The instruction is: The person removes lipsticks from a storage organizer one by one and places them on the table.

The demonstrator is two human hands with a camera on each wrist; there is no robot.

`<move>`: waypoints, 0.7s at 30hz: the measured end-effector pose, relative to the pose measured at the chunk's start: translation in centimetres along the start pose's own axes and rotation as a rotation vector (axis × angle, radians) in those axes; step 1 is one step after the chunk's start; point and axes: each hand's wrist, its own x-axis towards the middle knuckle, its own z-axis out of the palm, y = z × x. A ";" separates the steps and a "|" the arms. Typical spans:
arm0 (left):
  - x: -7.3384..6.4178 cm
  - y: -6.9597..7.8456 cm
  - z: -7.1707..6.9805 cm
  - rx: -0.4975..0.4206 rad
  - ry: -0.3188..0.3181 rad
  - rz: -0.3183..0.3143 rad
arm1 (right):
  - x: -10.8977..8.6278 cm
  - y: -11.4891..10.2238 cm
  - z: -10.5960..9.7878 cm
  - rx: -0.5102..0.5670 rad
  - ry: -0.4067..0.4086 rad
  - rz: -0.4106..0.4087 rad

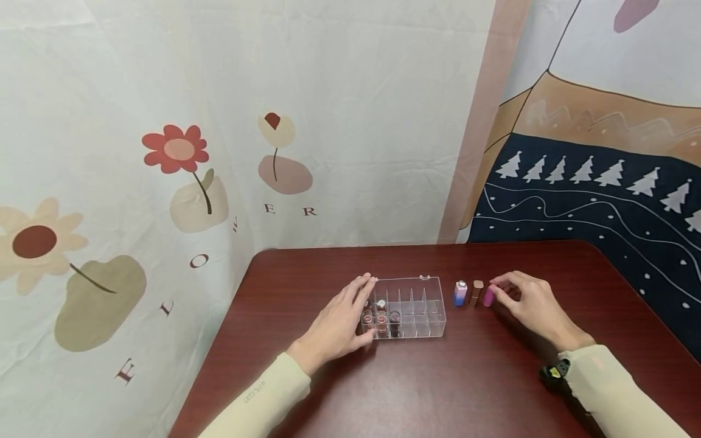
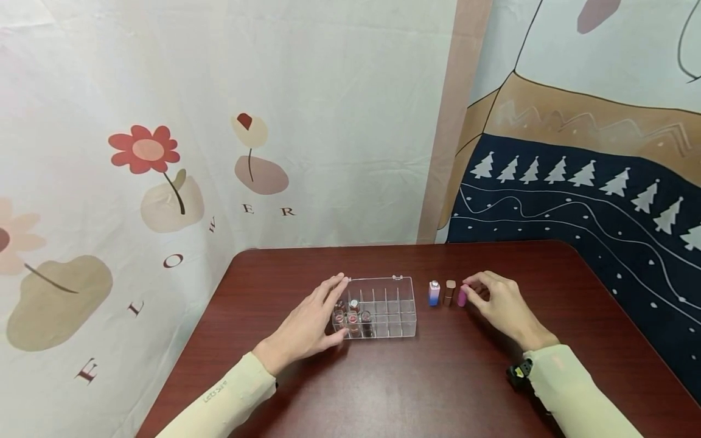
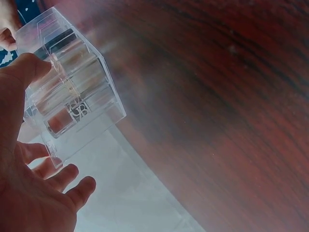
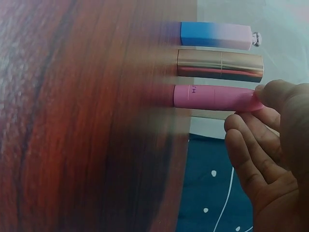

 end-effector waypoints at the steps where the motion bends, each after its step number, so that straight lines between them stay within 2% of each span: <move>1: 0.0 0.0 0.0 0.002 0.000 0.000 | 0.0 0.0 0.0 0.004 -0.002 0.002; 21: 0.0 -0.1 0.1 -0.002 0.003 0.008 | 0.2 -0.3 -0.4 -0.001 -0.008 0.047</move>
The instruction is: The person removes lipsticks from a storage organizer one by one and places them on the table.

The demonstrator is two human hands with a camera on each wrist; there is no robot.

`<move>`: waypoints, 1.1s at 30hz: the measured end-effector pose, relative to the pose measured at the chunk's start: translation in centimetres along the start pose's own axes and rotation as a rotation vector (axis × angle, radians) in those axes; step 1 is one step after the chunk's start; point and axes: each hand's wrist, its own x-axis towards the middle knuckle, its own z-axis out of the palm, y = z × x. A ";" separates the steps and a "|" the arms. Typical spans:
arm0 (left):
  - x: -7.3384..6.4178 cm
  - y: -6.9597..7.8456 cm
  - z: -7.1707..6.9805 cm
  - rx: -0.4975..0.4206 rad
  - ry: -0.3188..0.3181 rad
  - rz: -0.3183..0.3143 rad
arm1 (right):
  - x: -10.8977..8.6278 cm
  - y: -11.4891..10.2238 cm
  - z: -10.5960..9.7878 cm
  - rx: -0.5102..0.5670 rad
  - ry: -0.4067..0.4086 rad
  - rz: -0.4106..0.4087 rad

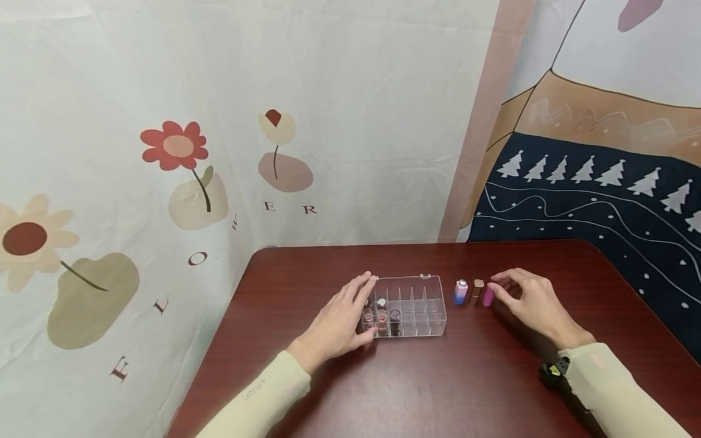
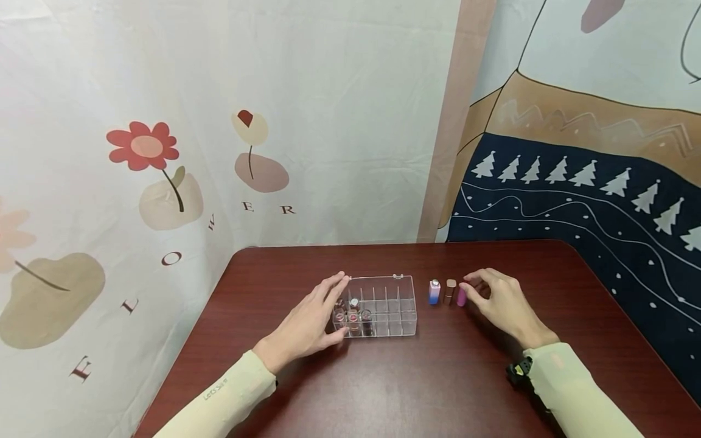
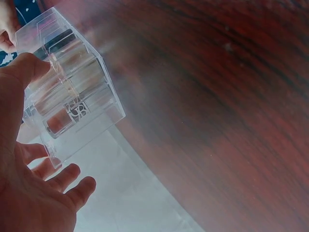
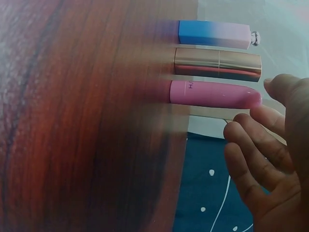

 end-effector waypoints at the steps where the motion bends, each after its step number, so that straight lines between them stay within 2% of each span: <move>1: 0.0 0.0 0.0 -0.001 -0.001 0.000 | 0.0 0.0 0.0 -0.005 0.002 0.001; 9: 0.1 0.0 0.0 -0.002 0.002 0.000 | 0.0 -0.4 -0.2 -0.031 0.029 0.015; 16: 0.0 0.0 0.0 -0.006 -0.006 -0.006 | -0.1 -1.0 -0.2 -0.005 0.046 0.017; 33: 0.0 -0.1 0.2 0.004 0.006 0.002 | 0.4 -2.0 0.0 -0.011 0.154 -0.121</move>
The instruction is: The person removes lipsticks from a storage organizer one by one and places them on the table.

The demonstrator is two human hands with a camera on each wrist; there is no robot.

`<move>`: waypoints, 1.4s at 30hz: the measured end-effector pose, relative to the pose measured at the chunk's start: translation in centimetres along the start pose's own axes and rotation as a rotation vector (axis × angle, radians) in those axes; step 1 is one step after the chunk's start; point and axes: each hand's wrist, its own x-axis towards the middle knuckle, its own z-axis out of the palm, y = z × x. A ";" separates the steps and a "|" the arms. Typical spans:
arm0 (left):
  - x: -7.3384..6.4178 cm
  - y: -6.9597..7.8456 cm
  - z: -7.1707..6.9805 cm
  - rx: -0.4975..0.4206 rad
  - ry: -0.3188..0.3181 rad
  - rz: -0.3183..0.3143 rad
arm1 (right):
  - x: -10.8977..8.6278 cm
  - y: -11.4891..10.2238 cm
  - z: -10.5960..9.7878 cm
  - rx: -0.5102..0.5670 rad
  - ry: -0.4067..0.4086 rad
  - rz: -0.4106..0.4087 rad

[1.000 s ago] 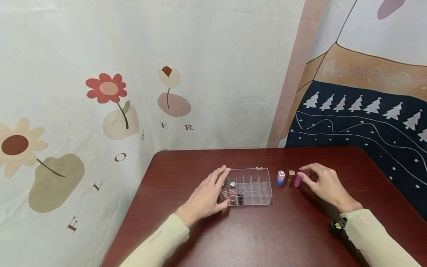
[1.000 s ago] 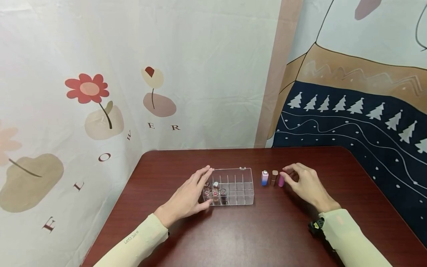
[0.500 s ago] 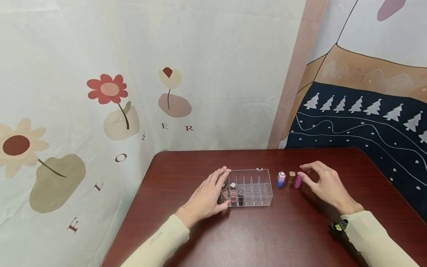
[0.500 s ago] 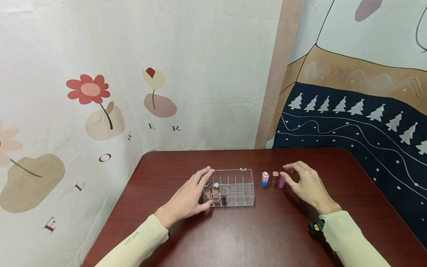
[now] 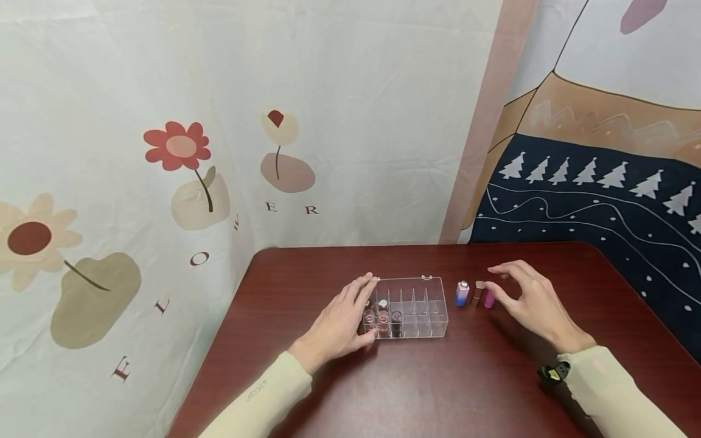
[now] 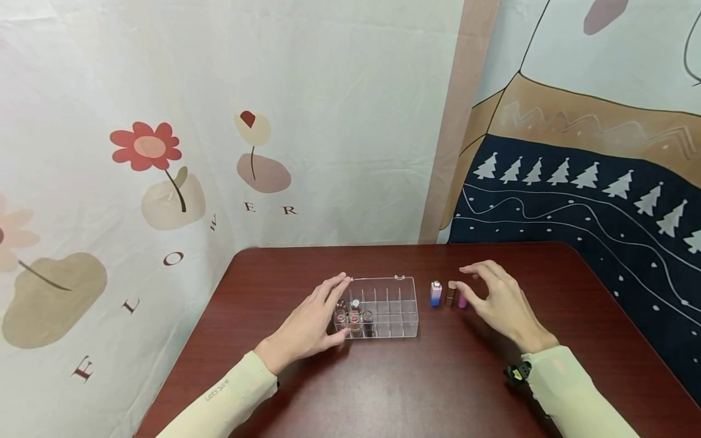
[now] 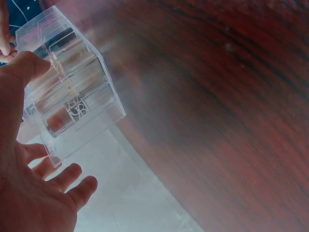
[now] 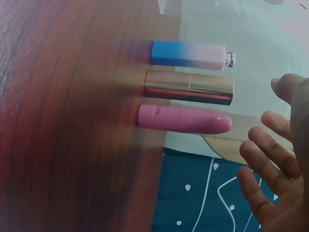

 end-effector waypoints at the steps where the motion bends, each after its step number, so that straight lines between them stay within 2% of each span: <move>1: 0.0 0.0 0.0 -0.001 0.003 0.000 | 0.1 -0.1 0.0 0.001 0.003 -0.006; 5: 0.1 -0.1 0.0 -0.007 0.015 0.001 | 0.4 -0.8 0.0 0.002 0.009 -0.030; 12: 0.0 0.0 0.3 -0.013 -0.003 -0.013 | 0.5 -2.0 0.0 -0.010 -0.009 -0.052; 17: -0.1 0.0 0.5 -0.011 0.027 -0.001 | 0.6 -2.8 0.1 -0.021 -0.021 -0.074; 21: -0.1 0.0 0.5 -0.010 0.022 -0.005 | 0.8 -3.4 0.3 -0.013 -0.028 -0.092; 26: -0.1 0.0 0.3 -0.016 0.006 -0.013 | 1.0 -4.1 0.6 -0.017 -0.033 -0.107; 35: -0.1 -0.1 0.4 -0.018 0.021 -0.001 | 1.2 -5.7 1.5 0.025 -0.065 -0.165; 42: 0.0 -0.1 0.5 -0.010 0.025 -0.002 | 1.4 -6.8 2.3 0.018 -0.092 -0.219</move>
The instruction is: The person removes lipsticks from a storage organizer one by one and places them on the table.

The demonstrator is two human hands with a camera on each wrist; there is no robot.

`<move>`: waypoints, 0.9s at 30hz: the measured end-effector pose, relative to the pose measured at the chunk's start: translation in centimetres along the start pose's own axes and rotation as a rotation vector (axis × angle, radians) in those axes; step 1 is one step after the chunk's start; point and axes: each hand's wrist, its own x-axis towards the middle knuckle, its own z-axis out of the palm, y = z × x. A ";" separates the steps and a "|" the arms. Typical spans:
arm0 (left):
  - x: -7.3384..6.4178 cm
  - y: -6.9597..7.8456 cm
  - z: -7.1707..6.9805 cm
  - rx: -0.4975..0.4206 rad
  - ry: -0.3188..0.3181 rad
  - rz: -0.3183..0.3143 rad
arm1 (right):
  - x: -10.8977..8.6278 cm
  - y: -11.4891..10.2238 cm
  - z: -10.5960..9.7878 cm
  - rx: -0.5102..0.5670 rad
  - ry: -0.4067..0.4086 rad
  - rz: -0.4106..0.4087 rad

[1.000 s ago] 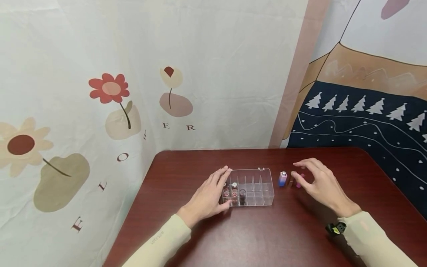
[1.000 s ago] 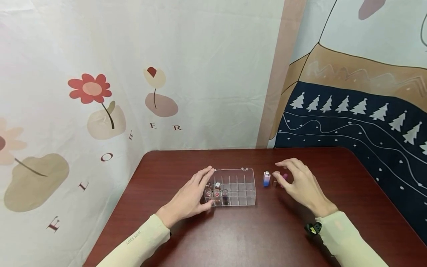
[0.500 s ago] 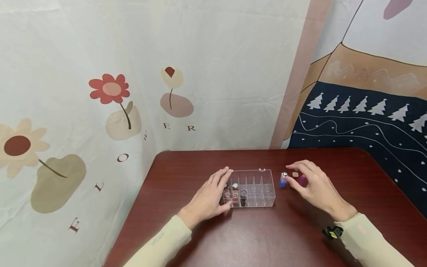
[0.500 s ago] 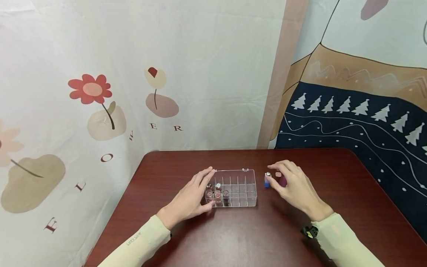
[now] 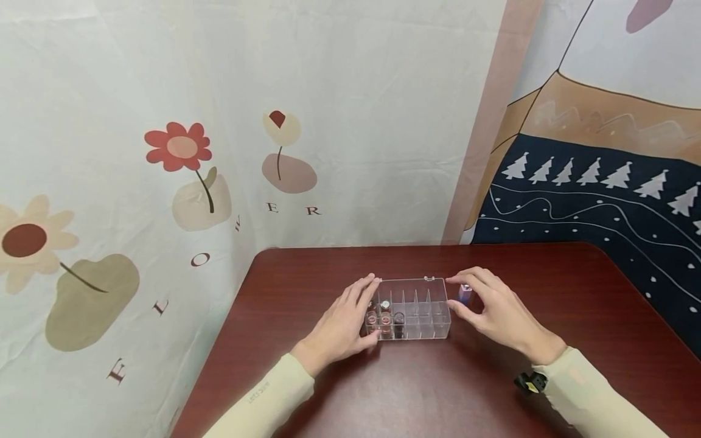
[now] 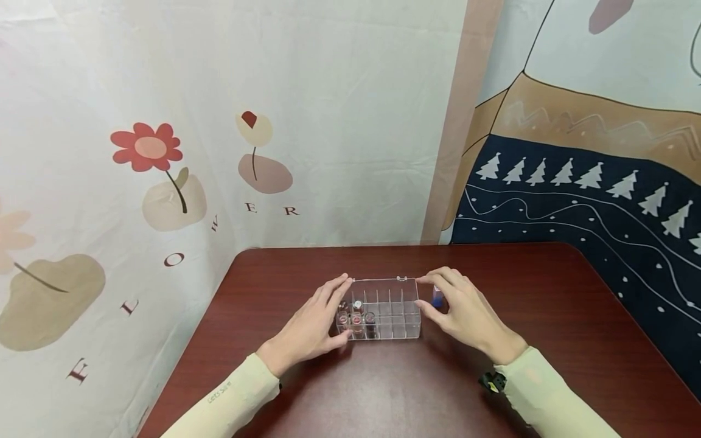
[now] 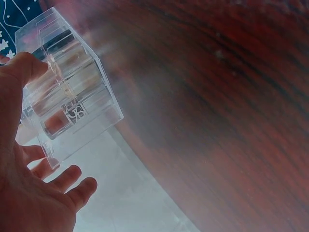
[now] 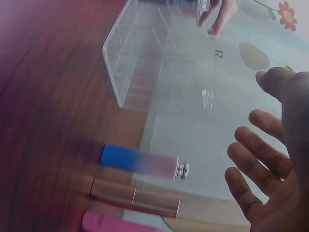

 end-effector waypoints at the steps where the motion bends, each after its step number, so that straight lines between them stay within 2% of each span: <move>1: 0.0 0.0 0.0 0.002 -0.004 -0.002 | 0.1 -0.1 0.1 0.005 -0.008 -0.004; 27: -0.1 0.4 -0.5 0.004 -0.015 -0.008 | 2.2 -3.2 3.5 0.089 -0.151 -0.121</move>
